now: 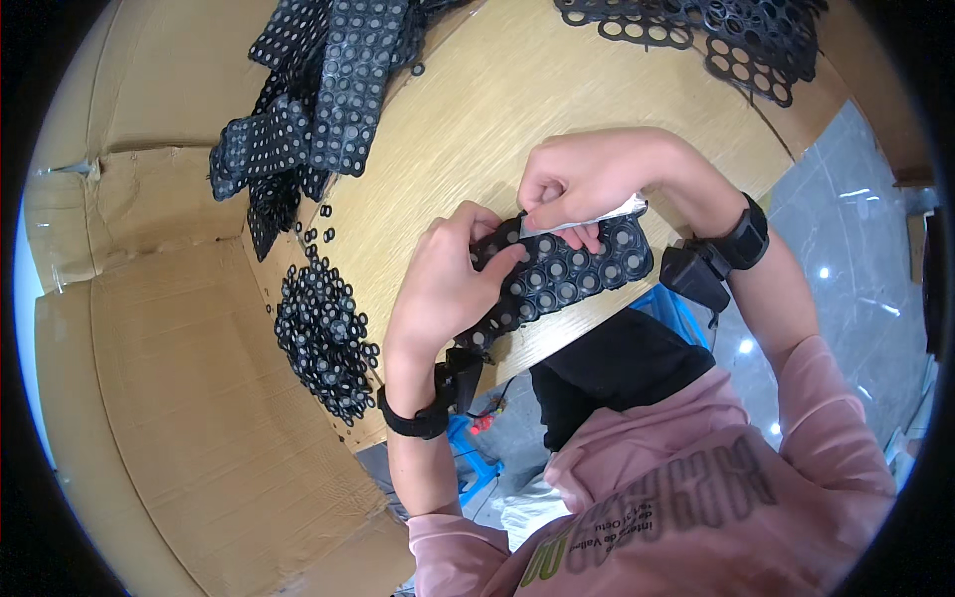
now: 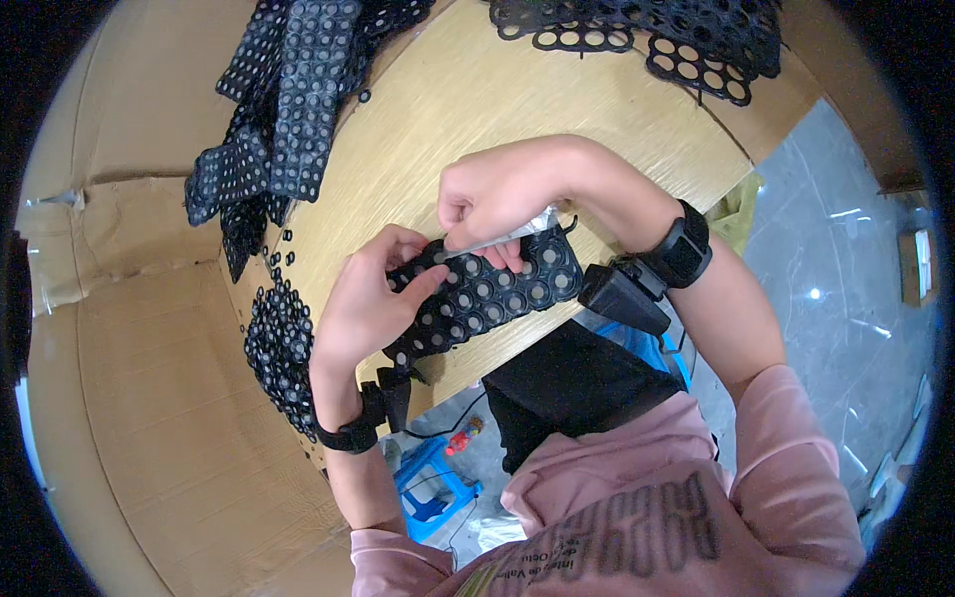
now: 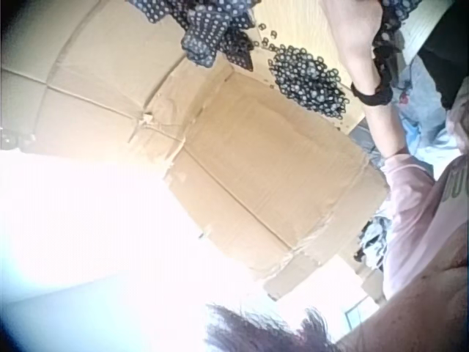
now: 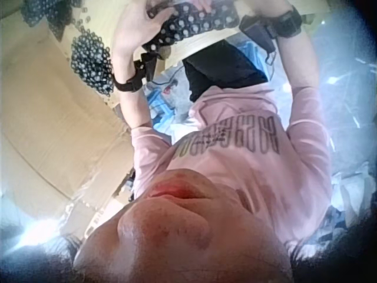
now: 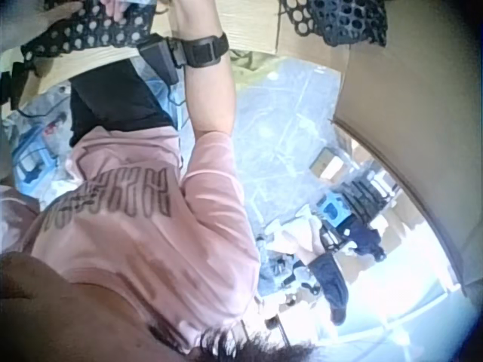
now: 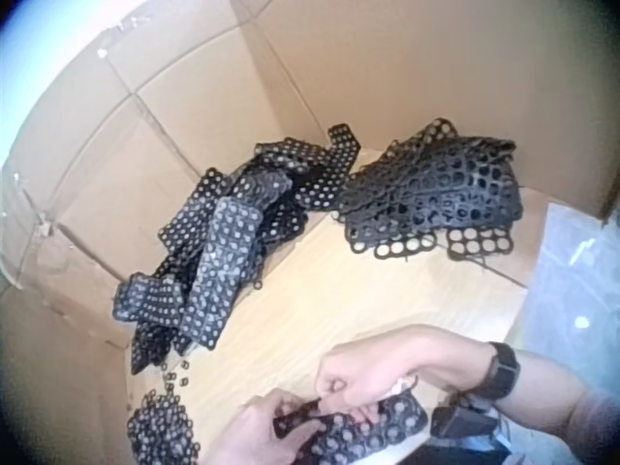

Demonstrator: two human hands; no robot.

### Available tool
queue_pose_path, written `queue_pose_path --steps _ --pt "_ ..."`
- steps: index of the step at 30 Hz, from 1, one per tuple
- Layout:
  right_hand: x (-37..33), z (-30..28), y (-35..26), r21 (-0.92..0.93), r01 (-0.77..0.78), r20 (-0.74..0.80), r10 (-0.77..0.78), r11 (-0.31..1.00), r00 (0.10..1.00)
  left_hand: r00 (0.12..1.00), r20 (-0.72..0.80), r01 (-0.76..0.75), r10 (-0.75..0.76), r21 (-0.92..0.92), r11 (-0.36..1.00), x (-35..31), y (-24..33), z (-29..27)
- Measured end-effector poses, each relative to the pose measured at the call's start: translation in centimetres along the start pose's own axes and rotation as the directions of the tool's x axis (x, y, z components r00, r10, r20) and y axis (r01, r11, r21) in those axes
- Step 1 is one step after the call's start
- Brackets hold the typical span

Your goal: Cutting and assembling plastic battery holder components.

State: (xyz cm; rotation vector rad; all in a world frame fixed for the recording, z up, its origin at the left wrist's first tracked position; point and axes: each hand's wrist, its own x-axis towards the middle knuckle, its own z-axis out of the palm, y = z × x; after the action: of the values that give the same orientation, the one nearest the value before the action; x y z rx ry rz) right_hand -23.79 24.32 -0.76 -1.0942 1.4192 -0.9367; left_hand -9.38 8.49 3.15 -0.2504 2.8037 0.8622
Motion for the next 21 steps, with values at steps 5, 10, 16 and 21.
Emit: queue_pose_path --steps 5,10,16,21 --pt "-0.3 -0.4 0.1 -0.041 -0.017 0.022 0.018 0.999 1.000 0.997 0.062 0.043 -0.037 -0.098 0.994 0.4 -1.4 0.9" --pt "-0.4 -0.3 -0.2 -0.083 -0.030 -0.008 0.030 0.996 1.000 0.996 0.089 0.051 -0.026 -0.301 0.952 0.4 -1.8 0.8" --pt "0.0 0.0 0.1 -0.117 -0.020 -0.029 0.017 0.993 0.999 0.982 0.116 0.182 -0.149 -0.380 0.907 0.5 -1.8 1.1" --pt "-0.1 0.0 -0.5 -0.170 -0.008 -0.023 0.004 0.985 1.000 0.988 0.008 0.141 -0.152 -0.420 0.897 0.4 -2.3 1.6"
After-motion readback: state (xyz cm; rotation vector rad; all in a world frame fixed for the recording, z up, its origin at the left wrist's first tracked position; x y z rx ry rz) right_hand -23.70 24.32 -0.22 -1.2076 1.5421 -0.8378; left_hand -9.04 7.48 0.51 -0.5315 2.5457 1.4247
